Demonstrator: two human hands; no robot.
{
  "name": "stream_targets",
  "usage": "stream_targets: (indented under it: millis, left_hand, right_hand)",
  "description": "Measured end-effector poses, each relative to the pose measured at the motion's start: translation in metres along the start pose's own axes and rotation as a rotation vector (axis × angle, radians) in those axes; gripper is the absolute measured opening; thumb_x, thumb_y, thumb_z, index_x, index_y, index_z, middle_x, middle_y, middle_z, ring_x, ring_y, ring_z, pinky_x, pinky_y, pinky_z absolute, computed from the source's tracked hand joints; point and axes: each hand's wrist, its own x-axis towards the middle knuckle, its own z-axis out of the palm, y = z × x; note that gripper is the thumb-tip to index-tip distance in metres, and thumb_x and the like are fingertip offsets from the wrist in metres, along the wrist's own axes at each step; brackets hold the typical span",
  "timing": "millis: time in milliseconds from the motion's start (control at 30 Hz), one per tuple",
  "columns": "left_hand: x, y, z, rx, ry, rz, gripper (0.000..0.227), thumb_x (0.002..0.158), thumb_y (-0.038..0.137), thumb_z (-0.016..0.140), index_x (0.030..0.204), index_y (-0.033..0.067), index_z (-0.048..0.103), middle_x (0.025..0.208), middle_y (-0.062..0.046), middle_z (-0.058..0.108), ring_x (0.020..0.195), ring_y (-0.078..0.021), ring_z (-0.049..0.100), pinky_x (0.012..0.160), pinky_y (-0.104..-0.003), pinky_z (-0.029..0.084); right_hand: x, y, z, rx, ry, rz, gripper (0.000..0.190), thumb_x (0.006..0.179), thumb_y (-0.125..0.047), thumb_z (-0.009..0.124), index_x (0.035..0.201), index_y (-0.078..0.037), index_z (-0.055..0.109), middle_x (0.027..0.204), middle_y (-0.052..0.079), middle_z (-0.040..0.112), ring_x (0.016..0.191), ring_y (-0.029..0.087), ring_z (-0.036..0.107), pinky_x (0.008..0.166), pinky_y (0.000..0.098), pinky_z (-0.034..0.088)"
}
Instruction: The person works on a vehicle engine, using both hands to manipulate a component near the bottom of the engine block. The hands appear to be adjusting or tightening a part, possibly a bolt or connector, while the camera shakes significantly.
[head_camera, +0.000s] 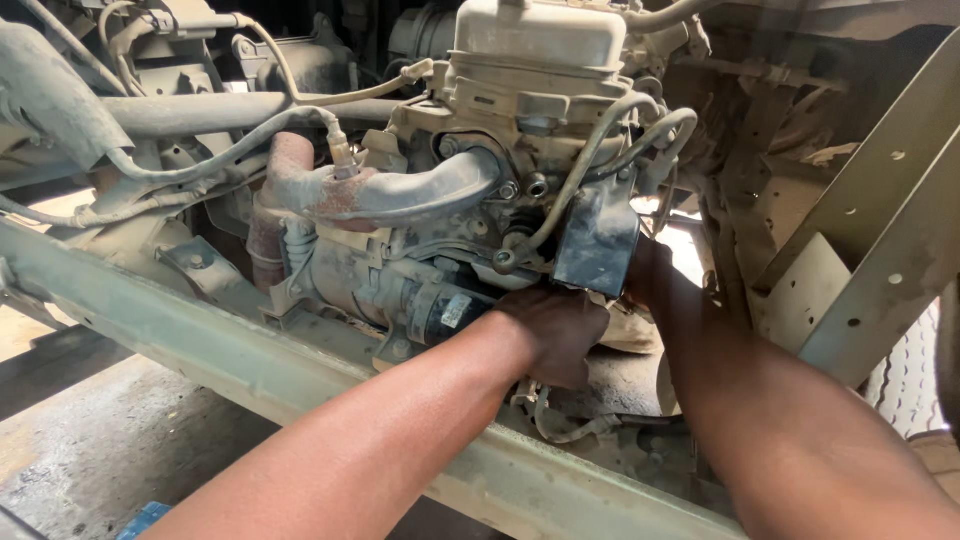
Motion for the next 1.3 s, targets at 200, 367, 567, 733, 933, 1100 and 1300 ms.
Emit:
stream_targets:
  millis: [200,367,567,733,933,1100,1300]
  left_hand:
    - [-0.004,0.003,-0.003,0.006,-0.017,-0.007,0.050,0.075,0.023,0.075,0.120,0.0030,0.067,0.130,-0.018,0.067,0.122,-0.0323,0.064,0.103,-0.044,0.051]
    - [-0.005,0.002,-0.005,0.011,-0.018,-0.006,0.048,0.076,0.023,0.074,0.119,0.0026,0.069,0.127,-0.018,0.069,0.120,-0.0318,0.066,0.102,-0.043,0.053]
    - [-0.002,0.002,-0.005,0.005,0.008,0.003,0.046,0.074,0.021,0.076,0.116,0.0024,0.070,0.126,-0.019,0.068,0.120,-0.0325,0.065,0.102,-0.043,0.052]
    - [-0.004,0.002,-0.004,0.007,-0.006,-0.001,0.043,0.076,0.020,0.074,0.115,0.0027,0.072,0.127,-0.019,0.069,0.121,-0.0320,0.065,0.103,-0.042,0.052]
    - [-0.001,0.002,-0.005,0.010,0.001,0.017,0.043,0.076,0.021,0.075,0.115,0.0031,0.070,0.125,-0.019,0.069,0.118,-0.0326,0.065,0.102,-0.042,0.052]
    - [0.000,0.004,-0.003,0.008,-0.023,0.010,0.038,0.077,0.020,0.073,0.111,0.0020,0.072,0.122,-0.018,0.071,0.116,-0.0305,0.067,0.102,-0.041,0.053]
    - [-0.001,0.000,-0.001,-0.030,0.007,0.029,0.040,0.075,0.019,0.073,0.111,0.0026,0.071,0.119,-0.018,0.071,0.114,-0.0311,0.068,0.099,-0.042,0.053]
  right_hand:
    - [-0.002,0.001,0.001,0.009,0.005,0.014,0.025,0.080,-0.023,0.079,0.104,-0.023,0.075,0.102,-0.002,0.072,0.093,0.019,0.071,0.067,0.0336,0.055]
    - [0.006,-0.004,0.001,0.026,-0.007,0.003,0.026,0.080,-0.023,0.079,0.105,-0.023,0.075,0.103,-0.002,0.072,0.093,0.019,0.071,0.067,0.0337,0.055]
    - [0.004,-0.001,0.002,0.022,-0.009,0.011,0.027,0.079,-0.023,0.079,0.107,-0.023,0.074,0.104,-0.002,0.072,0.094,0.019,0.071,0.067,0.0338,0.055]
    - [-0.002,0.003,0.004,0.028,0.001,0.031,0.029,0.079,-0.023,0.079,0.108,-0.023,0.074,0.104,-0.002,0.072,0.094,0.019,0.071,0.068,0.0339,0.055]
    - [-0.008,0.010,0.004,0.021,0.007,0.049,0.030,0.079,-0.023,0.078,0.109,-0.022,0.074,0.105,-0.001,0.072,0.095,0.020,0.071,0.068,0.0340,0.055]
    - [-0.002,0.008,0.005,0.010,-0.039,0.016,0.032,0.079,-0.023,0.078,0.110,-0.022,0.073,0.106,-0.001,0.072,0.095,0.020,0.071,0.068,0.0341,0.055]
    - [0.003,0.006,0.005,0.010,-0.045,0.011,0.033,0.079,-0.023,0.078,0.111,-0.022,0.073,0.107,-0.001,0.072,0.096,0.020,0.071,0.068,0.0342,0.055]
